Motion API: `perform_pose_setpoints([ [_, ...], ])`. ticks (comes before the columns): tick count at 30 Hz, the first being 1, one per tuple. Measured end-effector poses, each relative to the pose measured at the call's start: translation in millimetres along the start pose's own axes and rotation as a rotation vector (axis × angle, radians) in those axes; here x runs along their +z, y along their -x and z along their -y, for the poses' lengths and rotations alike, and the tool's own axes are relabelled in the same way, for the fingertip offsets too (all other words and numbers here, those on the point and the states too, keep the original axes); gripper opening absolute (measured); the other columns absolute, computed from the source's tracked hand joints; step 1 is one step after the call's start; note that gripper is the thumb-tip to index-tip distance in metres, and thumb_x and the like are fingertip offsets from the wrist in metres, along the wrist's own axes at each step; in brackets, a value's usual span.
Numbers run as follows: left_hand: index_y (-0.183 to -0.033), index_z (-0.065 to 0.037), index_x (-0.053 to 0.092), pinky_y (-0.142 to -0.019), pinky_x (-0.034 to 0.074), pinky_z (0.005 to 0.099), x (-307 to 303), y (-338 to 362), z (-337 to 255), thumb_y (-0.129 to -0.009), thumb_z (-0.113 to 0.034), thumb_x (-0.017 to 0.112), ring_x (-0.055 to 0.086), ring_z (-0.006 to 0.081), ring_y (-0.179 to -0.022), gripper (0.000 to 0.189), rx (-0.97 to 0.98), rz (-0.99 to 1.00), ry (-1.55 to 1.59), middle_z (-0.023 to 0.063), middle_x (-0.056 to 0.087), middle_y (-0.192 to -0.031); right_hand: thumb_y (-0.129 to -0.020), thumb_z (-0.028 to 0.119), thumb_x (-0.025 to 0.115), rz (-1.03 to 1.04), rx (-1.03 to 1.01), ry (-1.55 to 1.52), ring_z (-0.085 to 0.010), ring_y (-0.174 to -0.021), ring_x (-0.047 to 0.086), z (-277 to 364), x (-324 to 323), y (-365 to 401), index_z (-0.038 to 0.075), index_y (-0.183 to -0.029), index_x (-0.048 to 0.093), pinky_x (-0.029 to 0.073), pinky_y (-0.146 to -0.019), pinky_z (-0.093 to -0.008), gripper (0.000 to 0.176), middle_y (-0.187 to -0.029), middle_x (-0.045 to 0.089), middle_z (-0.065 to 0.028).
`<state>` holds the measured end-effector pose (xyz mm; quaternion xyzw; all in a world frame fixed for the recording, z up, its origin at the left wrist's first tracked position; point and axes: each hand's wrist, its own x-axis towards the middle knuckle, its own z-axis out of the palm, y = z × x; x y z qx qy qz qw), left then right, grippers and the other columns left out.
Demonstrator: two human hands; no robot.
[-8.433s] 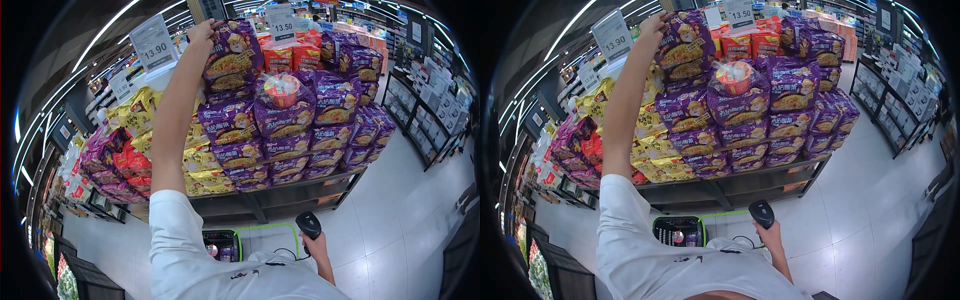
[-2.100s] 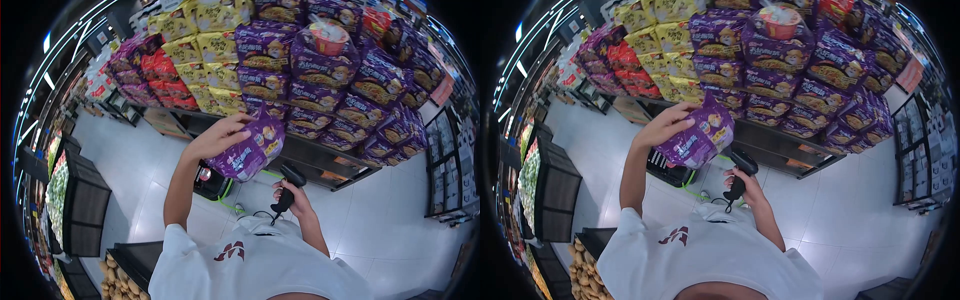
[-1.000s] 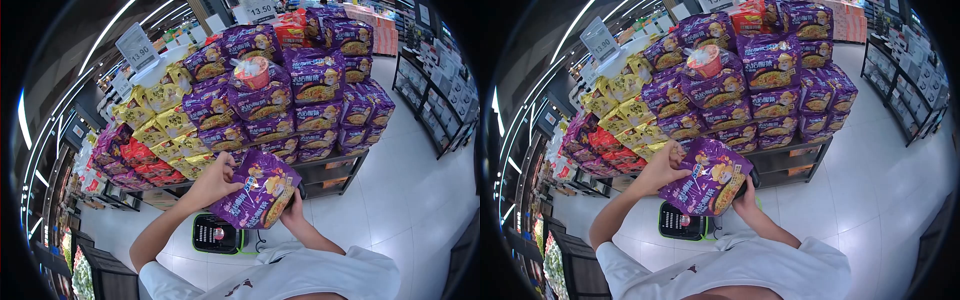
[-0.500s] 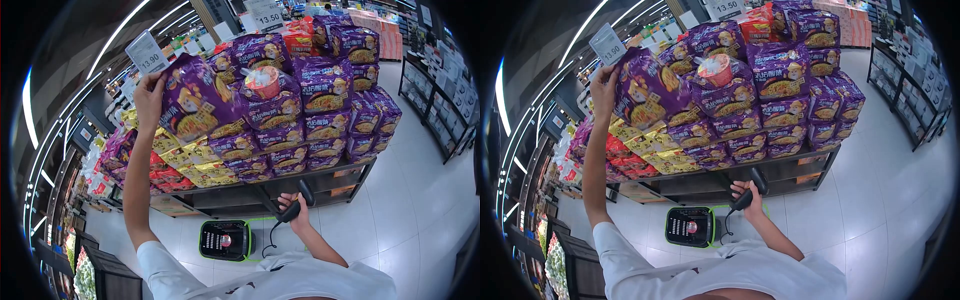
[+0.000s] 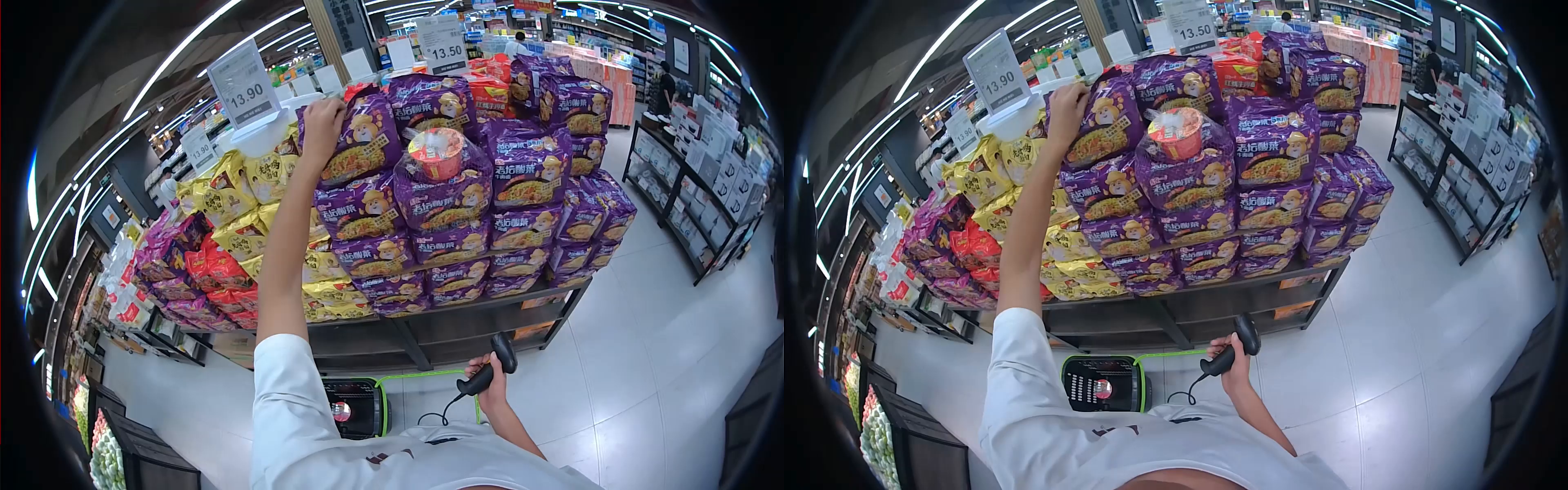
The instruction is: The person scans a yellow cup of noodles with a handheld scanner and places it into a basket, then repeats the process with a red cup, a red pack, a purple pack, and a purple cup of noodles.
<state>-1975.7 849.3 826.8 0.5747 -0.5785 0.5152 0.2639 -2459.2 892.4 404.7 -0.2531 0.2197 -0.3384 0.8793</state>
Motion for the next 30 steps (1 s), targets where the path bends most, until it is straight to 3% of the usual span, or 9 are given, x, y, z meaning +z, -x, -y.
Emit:
perform_pose_setpoints([
  [4,-0.105,-0.005,0.061,-0.095,0.041,0.0483,0.8,8.4,-1.5,-0.090,-0.013,0.064,0.059,0.0342,-0.104,0.018,-0.243,-0.029,0.289,0.0153,0.063,-0.102,-0.098,0.040,0.058,-0.051,-0.055,-0.039,-0.0212,-0.075,0.063,1.8,-5.1,0.5,0.010,-0.092,0.054,0.053,-0.073,-0.0366,0.030,-0.087,0.063,-0.0115],
  [7,-0.117,-0.004,0.056,-0.099,0.039,0.0498,-23.5,20.0,-24.6,-0.091,-0.013,0.063,0.051,0.0396,-0.114,0.029,-0.170,-0.279,0.000,0.0210,0.055,-0.120,-0.097,0.038,0.059,-0.081,-0.042,-0.068,-0.0206,-0.072,0.061,0.2,-9.6,0.2,0.010,-0.091,0.053,0.052,-0.071,-0.0367,0.029,-0.083,0.062,-0.0106],
  [11,-0.127,0.001,0.047,-0.110,0.031,0.0464,-43.8,108.0,-88.1,-0.095,-0.016,0.061,0.041,0.0370,-0.130,0.039,-0.437,-0.358,0.075,0.0212,0.043,-0.138,-0.096,0.033,0.060,-0.093,0.024,-0.070,-0.0183,-0.069,0.055,-5.2,-10.5,-5.1,0.010,-0.091,0.053,0.049,-0.068,-0.0351,0.025,-0.080,0.057,-0.0081],
  [17,-0.123,0.001,0.050,-0.100,0.042,0.0468,-71.0,371.1,-268.8,-0.091,-0.007,0.061,0.049,0.0417,-0.121,0.035,-0.894,0.065,0.213,0.0249,0.050,-0.128,-0.094,0.022,0.063,-0.194,0.206,0.166,-0.0160,-0.069,0.054,-12.5,-18.7,-9.2,0.011,-0.093,0.052,0.047,-0.067,-0.0341,0.015,-0.077,0.054,-0.0041],
  [21,-0.121,0.005,0.054,-0.100,0.045,0.0467,-163.7,677.9,-458.9,-0.088,-0.028,0.064,0.053,0.0436,-0.120,0.048,-1.624,1.291,0.356,0.0285,0.056,-0.127,-0.096,0.020,0.059,-0.170,0.293,0.304,-0.0150,-0.068,0.053,-19.6,-42.9,-2.1,0.010,-0.097,0.053,0.046,-0.067,-0.0335,0.012,-0.078,0.054,-0.0041],
  [23,-0.103,0.006,0.067,-0.094,0.049,0.0454,-272.3,769.8,-589.8,-0.085,-0.035,0.063,0.063,0.0426,-0.105,0.045,-2.168,1.184,0.180,0.0313,0.066,-0.106,-0.096,0.019,0.060,-0.171,0.347,0.378,-0.0148,-0.069,0.053,-25.1,-58.1,0.4,0.009,-0.097,0.053,0.046,-0.067,-0.0332,0.012,-0.078,0.054,-0.0043],
  [25,-0.113,0.001,0.068,-0.084,0.053,0.0440,-374.0,763.0,-676.2,-0.089,-0.032,0.061,0.069,0.0357,-0.091,0.042,-3.064,0.990,-0.184,0.0268,0.069,-0.105,-0.095,0.018,0.061,-0.198,0.406,0.446,-0.0149,-0.069,0.053,-33.0,-68.6,1.7,0.009,-0.097,0.053,0.046,-0.067,-0.0329,0.012,-0.078,0.054,-0.0044],
  [27,-0.111,-0.003,0.070,-0.060,0.053,0.0476,-454.3,744.3,-706.7,-0.090,-0.028,0.061,0.069,0.0292,-0.074,0.034,-2.940,1.577,-0.007,0.0150,0.070,-0.090,-0.094,0.017,0.062,-0.193,0.426,0.503,-0.0150,-0.069,0.053,-41.4,-68.9,-3.3,0.009,-0.097,0.053,0.046,-0.067,-0.0328,0.012,-0.078,0.054,-0.0045],
  [30,-0.111,-0.008,0.063,-0.072,0.055,0.0474,-516.2,738.1,-738.4,-0.092,-0.033,0.060,0.069,0.0257,-0.080,0.031,-3.060,1.076,0.045,0.0096,0.068,-0.095,-0.094,0.015,0.063,-0.161,0.432,0.554,-0.0153,-0.070,0.053,-59.4,-51.2,-9.9,0.009,-0.097,0.053,0.047,-0.068,-0.0330,0.012,-0.078,0.053,-0.0050],
])
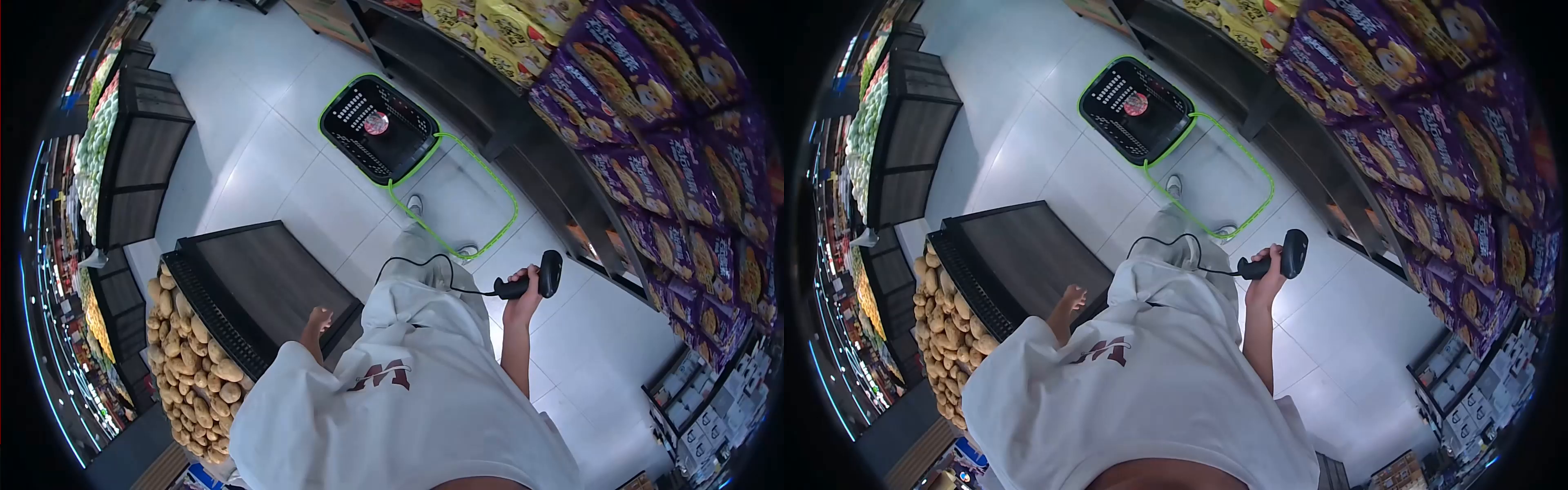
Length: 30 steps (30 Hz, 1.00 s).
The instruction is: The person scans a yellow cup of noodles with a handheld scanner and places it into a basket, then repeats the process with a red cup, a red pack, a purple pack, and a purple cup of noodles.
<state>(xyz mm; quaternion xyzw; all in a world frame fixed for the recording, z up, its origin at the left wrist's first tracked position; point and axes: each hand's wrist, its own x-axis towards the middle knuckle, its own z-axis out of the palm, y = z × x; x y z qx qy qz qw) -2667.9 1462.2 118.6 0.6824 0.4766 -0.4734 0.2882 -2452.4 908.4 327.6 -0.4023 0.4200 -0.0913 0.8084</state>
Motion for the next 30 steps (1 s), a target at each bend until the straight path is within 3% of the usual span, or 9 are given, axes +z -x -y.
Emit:
perform_pose_setpoints([
  [6,-0.109,-0.006,0.065,-0.070,0.057,0.0396,17.3,-38.5,-105.7,-0.090,-0.034,0.065,0.068,0.0195,-0.077,0.034,0.124,-0.011,0.136,0.0092,0.069,-0.088,-0.095,0.014,0.061,0.062,-0.084,0.028,-0.0146,-0.072,0.053,-11.4,63.1,-11.8,0.010,-0.098,0.052,0.046,-0.070,-0.0322,0.011,-0.081,0.054,-0.0040],
  [9,-0.099,0.003,0.068,-0.094,0.049,0.0480,40.7,-58.2,-238.3,-0.083,-0.030,0.062,0.063,0.0450,-0.105,0.037,0.623,-0.047,-0.453,0.0278,0.067,-0.107,-0.095,0.017,0.061,0.035,-0.104,0.027,-0.0140,-0.072,0.053,-24.0,75.2,-3.1,0.010,-0.097,0.052,0.046,-0.072,-0.0323,0.012,-0.080,0.054,-0.0032],
  [13,-0.116,-0.003,0.058,-0.089,0.052,0.0476,64.5,-35.0,-413.6,-0.084,-0.026,0.060,0.066,0.0399,-0.098,0.039,0.890,0.000,-0.393,0.0224,0.069,-0.101,-0.095,0.019,0.062,-0.147,-0.106,0.073,-0.0144,-0.071,0.053,-52.9,69.0,27.3,0.011,-0.094,0.052,0.046,-0.070,-0.0321,0.012,-0.078,0.053,-0.0028],
  [19,-0.104,-0.004,0.067,-0.093,0.050,0.0474,102.5,-39.5,-582.6,-0.087,-0.025,0.056,0.062,0.0370,-0.110,0.029,1.119,-0.067,-0.767,0.0182,0.066,-0.117,-0.094,0.020,0.060,-0.491,-0.062,-0.023,-0.0121,-0.068,0.051,-93.4,18.9,92.3,0.008,-0.094,0.052,0.044,-0.065,-0.0309,0.014,-0.077,0.052,-0.0012],
  [23,-0.134,-0.005,0.051,-0.101,0.047,0.0456,149.7,-92.1,-605.3,-0.089,-0.034,0.056,0.059,0.0370,-0.118,0.055,1.050,0.401,-0.712,0.0189,0.064,-0.122,-0.092,0.024,0.061,-0.661,0.027,-0.118,-0.0112,-0.059,0.050,-124.1,-17.2,98.3,0.011,-0.087,0.050,0.044,-0.056,-0.0291,0.018,-0.068,0.050,0.0014],
  [25,-0.139,-0.004,0.042,-0.099,0.047,0.0466,171.5,-97.5,-585.9,-0.088,-0.034,0.058,0.060,0.0364,-0.116,0.061,1.088,0.258,-0.904,0.0197,0.064,-0.123,-0.092,0.022,0.062,-0.651,0.102,-0.163,-0.0126,-0.060,0.052,-139.6,-36.4,93.9,0.012,-0.091,0.051,0.045,-0.057,-0.0307,0.015,-0.069,0.053,0.0002],
  [26,-0.137,-0.005,0.045,-0.100,0.045,0.0514,181.8,-106.3,-571.5,-0.088,-0.035,0.058,0.057,0.0357,-0.121,0.059,1.074,0.233,-1.007,0.0187,0.061,-0.128,-0.101,0.048,0.046,-0.914,0.500,-0.265,-0.0164,-0.143,0.035,-101.3,-4.0,81.6,0.025,-0.146,0.043,0.023,-0.120,-0.0477,0.050,-0.159,0.029,-0.0130],
  [29,-0.131,-0.009,0.056,-0.104,0.038,0.0581,218.3,-172.1,-500.3,-0.083,-0.037,0.065,0.049,0.0320,-0.130,0.056,1.044,0.110,-1.353,0.0150,0.057,-0.135,-0.093,0.025,0.069,-0.552,0.293,-0.096,-0.0200,-0.083,0.059,-165.4,-100.2,92.5,0.011,-0.107,0.059,0.052,-0.082,-0.0397,0.022,-0.093,0.060,-0.0049],
  [30,-0.126,-0.009,0.060,-0.104,0.038,0.0577,224.9,-179.2,-478.2,-0.081,-0.039,0.067,0.052,0.0312,-0.127,0.054,0.964,0.093,-1.454,0.0142,0.060,-0.131,-0.094,0.024,0.068,-0.545,0.302,-0.071,-0.0189,-0.083,0.058,-173.0,-116.3,93.1,0.011,-0.107,0.059,0.052,-0.081,-0.0384,0.021,-0.092,0.059,-0.0043],
])
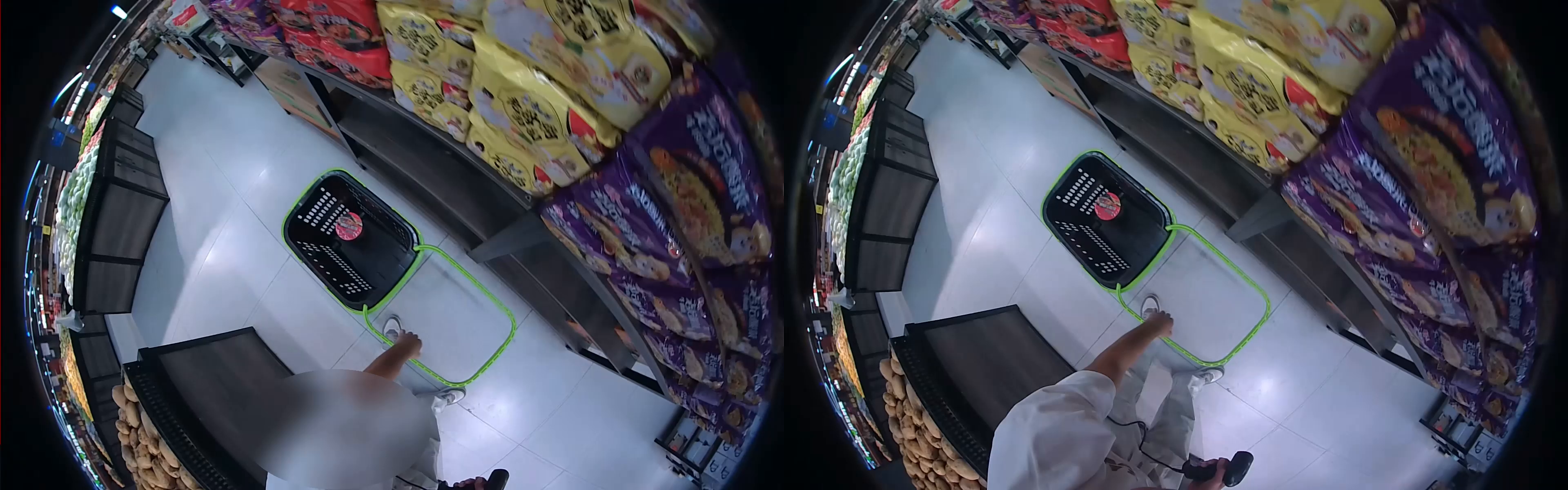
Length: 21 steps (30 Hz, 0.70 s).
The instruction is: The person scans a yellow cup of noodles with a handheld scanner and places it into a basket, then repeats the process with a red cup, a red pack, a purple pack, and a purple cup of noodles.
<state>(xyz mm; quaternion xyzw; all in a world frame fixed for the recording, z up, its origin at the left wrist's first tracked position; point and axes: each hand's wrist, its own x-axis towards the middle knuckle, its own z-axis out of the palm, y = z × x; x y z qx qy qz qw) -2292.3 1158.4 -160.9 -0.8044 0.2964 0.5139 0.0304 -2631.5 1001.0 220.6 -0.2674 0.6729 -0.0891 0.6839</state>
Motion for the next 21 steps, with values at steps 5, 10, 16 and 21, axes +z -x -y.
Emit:
perform_pose_setpoints([
  [5,-0.113,-0.009,0.070,-0.095,0.048,0.0459,77.3,-0.8,-51.6,-0.068,-0.053,0.077,0.065,0.0282,-0.109,0.064,-0.050,0.189,0.055,0.0126,0.069,-0.117,-0.094,0.022,0.068,0.079,-0.012,0.001,-0.0157,-0.083,0.058,8.3,-82.9,-3.9,0.010,-0.106,0.059,0.051,-0.078,-0.0338,0.019,-0.089,0.059,-0.0025],
  [10,-0.093,-0.005,0.073,-0.074,0.054,0.0369,81.9,16.3,-172.5,-0.069,-0.055,0.079,0.069,0.0234,-0.079,0.056,0.225,0.327,0.095,0.0097,0.073,-0.086,-0.092,0.022,0.070,-0.115,-0.179,0.087,-0.0148,-0.092,0.057,44.1,-162.9,-12.3,0.010,-0.112,0.060,0.050,-0.083,-0.0341,0.025,-0.099,0.060,-0.0023],
  [16,-0.064,-0.008,0.056,-0.044,0.040,0.0313,21.8,87.9,-340.2,-0.082,-0.036,0.077,0.053,0.0131,-0.048,0.039,0.041,-0.005,1.351,0.0024,0.052,-0.053,-0.094,0.022,0.061,-0.112,-0.401,-0.420,-0.0142,-0.060,0.054,125.3,-207.7,-5.2,0.011,-0.100,0.052,0.047,-0.058,-0.0312,0.016,-0.069,0.054,-0.0021],
  [21,-0.066,-0.011,0.053,-0.040,0.037,0.0309,-25.9,147.4,-356.8,-0.087,-0.032,0.073,0.046,0.0137,-0.043,0.036,0.071,-0.055,1.265,0.0024,0.049,-0.055,-0.094,0.023,0.061,0.051,-0.481,-0.791,-0.0134,-0.068,0.051,174.0,-242.5,8.3,0.011,-0.099,0.053,0.044,-0.067,-0.0323,0.016,-0.075,0.051,-0.0010],
])
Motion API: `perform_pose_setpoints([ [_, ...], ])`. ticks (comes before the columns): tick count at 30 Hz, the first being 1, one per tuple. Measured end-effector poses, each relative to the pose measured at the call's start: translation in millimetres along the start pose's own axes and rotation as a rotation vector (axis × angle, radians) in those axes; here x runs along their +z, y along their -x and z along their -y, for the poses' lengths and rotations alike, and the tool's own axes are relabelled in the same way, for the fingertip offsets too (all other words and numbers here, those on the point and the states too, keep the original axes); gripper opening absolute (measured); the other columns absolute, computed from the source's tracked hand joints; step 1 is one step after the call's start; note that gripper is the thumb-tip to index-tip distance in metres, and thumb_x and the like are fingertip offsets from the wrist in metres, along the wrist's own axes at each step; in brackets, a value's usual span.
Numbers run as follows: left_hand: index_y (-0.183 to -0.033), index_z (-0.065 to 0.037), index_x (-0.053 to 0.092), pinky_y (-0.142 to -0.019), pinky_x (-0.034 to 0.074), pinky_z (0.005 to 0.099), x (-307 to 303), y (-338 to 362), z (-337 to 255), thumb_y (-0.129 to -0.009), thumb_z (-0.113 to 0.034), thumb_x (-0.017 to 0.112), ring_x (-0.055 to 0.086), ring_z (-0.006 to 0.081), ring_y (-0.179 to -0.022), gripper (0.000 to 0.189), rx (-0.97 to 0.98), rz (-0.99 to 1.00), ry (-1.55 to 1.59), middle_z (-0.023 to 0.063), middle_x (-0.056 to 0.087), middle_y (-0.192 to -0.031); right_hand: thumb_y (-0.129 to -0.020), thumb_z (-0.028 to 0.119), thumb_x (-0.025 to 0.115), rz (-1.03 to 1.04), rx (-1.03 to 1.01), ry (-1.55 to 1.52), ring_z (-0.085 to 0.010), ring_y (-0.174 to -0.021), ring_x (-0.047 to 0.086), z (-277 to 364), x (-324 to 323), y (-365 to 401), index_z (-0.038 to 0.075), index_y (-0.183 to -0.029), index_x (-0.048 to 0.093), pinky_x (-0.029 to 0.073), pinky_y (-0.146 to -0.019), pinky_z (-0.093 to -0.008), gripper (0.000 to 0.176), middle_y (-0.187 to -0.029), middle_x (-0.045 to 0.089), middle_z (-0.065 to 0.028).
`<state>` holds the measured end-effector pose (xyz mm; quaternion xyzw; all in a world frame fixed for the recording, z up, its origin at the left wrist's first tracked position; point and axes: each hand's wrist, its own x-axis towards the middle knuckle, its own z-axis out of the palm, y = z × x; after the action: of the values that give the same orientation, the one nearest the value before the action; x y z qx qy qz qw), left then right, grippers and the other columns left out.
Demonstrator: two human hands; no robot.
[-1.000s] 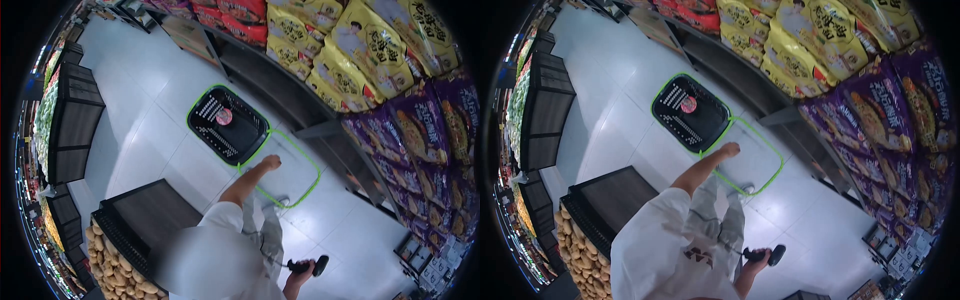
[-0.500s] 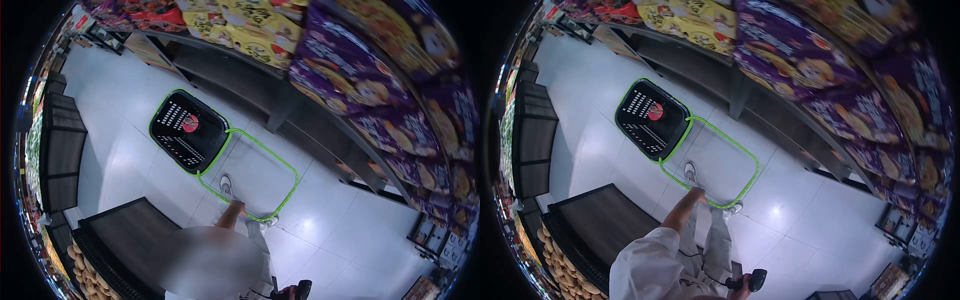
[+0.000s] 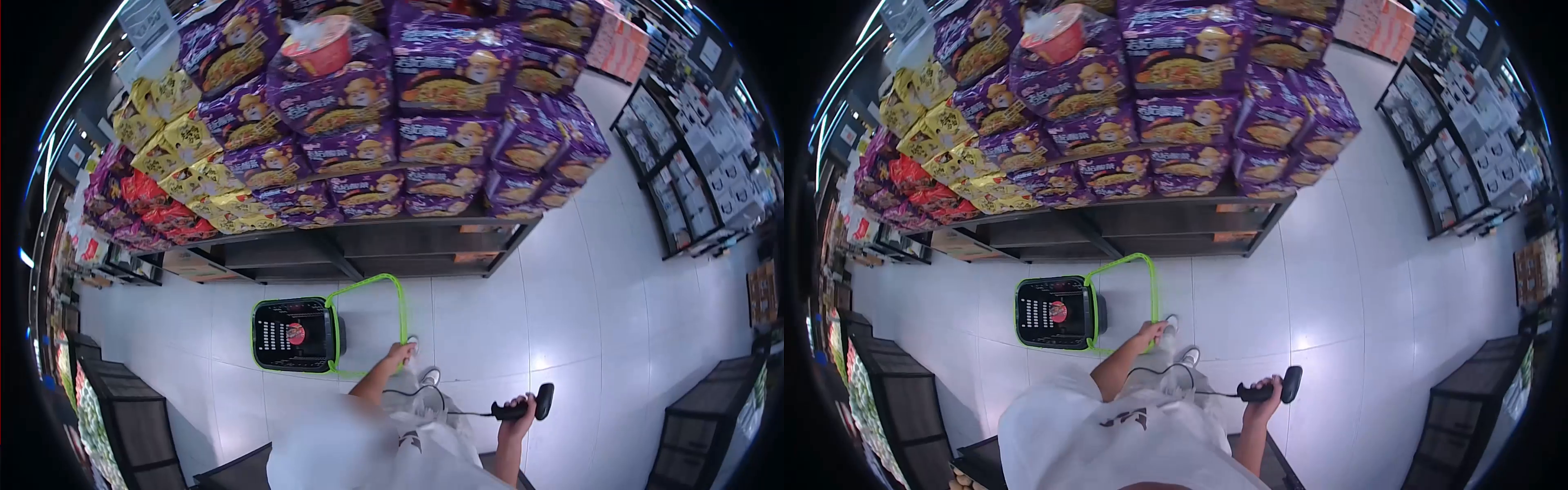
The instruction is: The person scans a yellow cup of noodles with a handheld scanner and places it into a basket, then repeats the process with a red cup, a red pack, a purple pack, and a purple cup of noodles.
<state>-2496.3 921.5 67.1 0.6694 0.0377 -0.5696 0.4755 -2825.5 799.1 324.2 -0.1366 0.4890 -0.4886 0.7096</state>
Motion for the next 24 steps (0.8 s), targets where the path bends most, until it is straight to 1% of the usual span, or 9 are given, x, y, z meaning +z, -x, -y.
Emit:
perform_pose_setpoints([
  [2,-0.067,-0.010,0.053,-0.041,0.037,0.0306,-8.0,22.1,-15.1,-0.087,-0.031,0.072,0.046,0.0142,-0.043,0.034,-0.082,0.068,0.155,0.0037,0.051,-0.059,-0.094,0.024,0.061,-0.009,-0.032,-0.076,-0.0137,-0.069,0.051,15.8,2.4,-7.2,0.011,-0.099,0.053,0.043,-0.067,-0.0323,0.017,-0.076,0.051,-0.0013],
  [5,-0.067,-0.010,0.054,-0.041,0.038,0.0321,-5.5,55.7,-25.2,-0.088,-0.029,0.071,0.045,0.0146,-0.044,0.033,-0.008,0.038,0.090,0.0040,0.052,-0.060,-0.094,0.025,0.062,-0.006,-0.012,-0.262,-0.0134,-0.069,0.051,38.6,5.6,-20.7,0.012,-0.097,0.053,0.044,-0.067,-0.0311,0.016,-0.077,0.052,-0.0011],
  [8,-0.066,-0.011,0.054,-0.041,0.036,0.0332,12.1,64.3,-15.1,-0.087,-0.029,0.071,0.043,0.0148,-0.043,0.032,-0.031,-0.045,-0.003,0.0029,0.051,-0.059,-0.092,0.024,0.063,0.042,0.000,-0.346,-0.0126,-0.068,0.051,60.0,14.9,-46.7,0.013,-0.096,0.054,0.045,-0.067,-0.0301,0.015,-0.077,0.052,-0.0003],
  [12,-0.070,-0.010,0.058,-0.040,0.033,0.0327,51.2,34.0,1.7,-0.083,-0.028,0.072,0.040,0.0150,-0.041,0.026,-0.142,-0.280,-0.046,0.0011,0.047,-0.054,-0.091,0.024,0.063,0.145,0.028,-0.303,-0.0124,-0.067,0.051,103.4,23.8,-96.3,0.013,-0.096,0.054,0.045,-0.067,-0.0299,0.015,-0.077,0.053,0.0000],
  [14,-0.073,-0.008,0.061,-0.040,0.035,0.0338,64.2,23.5,-3.4,-0.082,-0.027,0.072,0.043,0.0158,-0.041,0.024,-0.144,-0.224,-0.016,0.0007,0.046,-0.053,-0.091,0.023,0.063,0.160,0.044,-0.263,-0.0130,-0.067,0.051,129.6,32.0,-124.1,0.013,-0.096,0.054,0.045,-0.067,-0.0314,0.014,-0.076,0.052,0.0000],
  [18,-0.076,-0.006,0.061,-0.041,0.043,0.0362,114.7,10.3,-8.4,-0.080,-0.020,0.068,0.053,0.0190,-0.045,0.017,-0.072,-0.400,0.077,0.0056,0.054,-0.058,-0.092,0.020,0.062,0.224,-0.021,-0.131,-0.0139,-0.069,0.051,206.6,50.6,-168.7,0.012,-0.094,0.053,0.045,-0.068,-0.0323,0.013,-0.076,0.052,-0.0020],
  [19,-0.077,-0.005,0.062,-0.044,0.047,0.0366,129.8,-8.1,9.7,-0.081,-0.017,0.065,0.059,0.0216,-0.052,0.013,0.043,-0.564,-0.006,0.0078,0.058,-0.062,-0.092,0.020,0.062,0.263,-0.053,-0.099,-0.0141,-0.069,0.052,227.6,52.3,-178.3,0.012,-0.093,0.053,0.045,-0.068,-0.0324,0.012,-0.076,0.052,-0.0022],
  [20,-0.080,-0.004,0.063,-0.048,0.050,0.0429,141.9,-25.7,15.1,-0.081,-0.018,0.063,0.064,0.0244,-0.062,0.015,-0.053,-0.593,-0.011,0.0105,0.061,-0.069,-0.092,0.020,0.062,0.306,-0.080,-0.062,-0.0143,-0.069,0.052,246.4,50.4,-191.5,0.012,-0.093,0.053,0.045,-0.069,-0.0325,0.012,-0.076,0.053,-0.0024],
  [24,-0.080,-0.003,0.063,-0.048,0.050,0.0424,217.5,-36.1,0.8,-0.081,-0.019,0.065,0.063,0.0241,-0.061,0.016,-0.192,-0.648,-0.046,0.0105,0.061,-0.069,-0.091,0.022,0.063,0.261,-0.085,-0.081,-0.0146,-0.069,0.052,302.5,29.0,-260.0,0.012,-0.092,0.053,0.046,-0.067,-0.0328,0.014,-0.075,0.052,-0.0017],
])
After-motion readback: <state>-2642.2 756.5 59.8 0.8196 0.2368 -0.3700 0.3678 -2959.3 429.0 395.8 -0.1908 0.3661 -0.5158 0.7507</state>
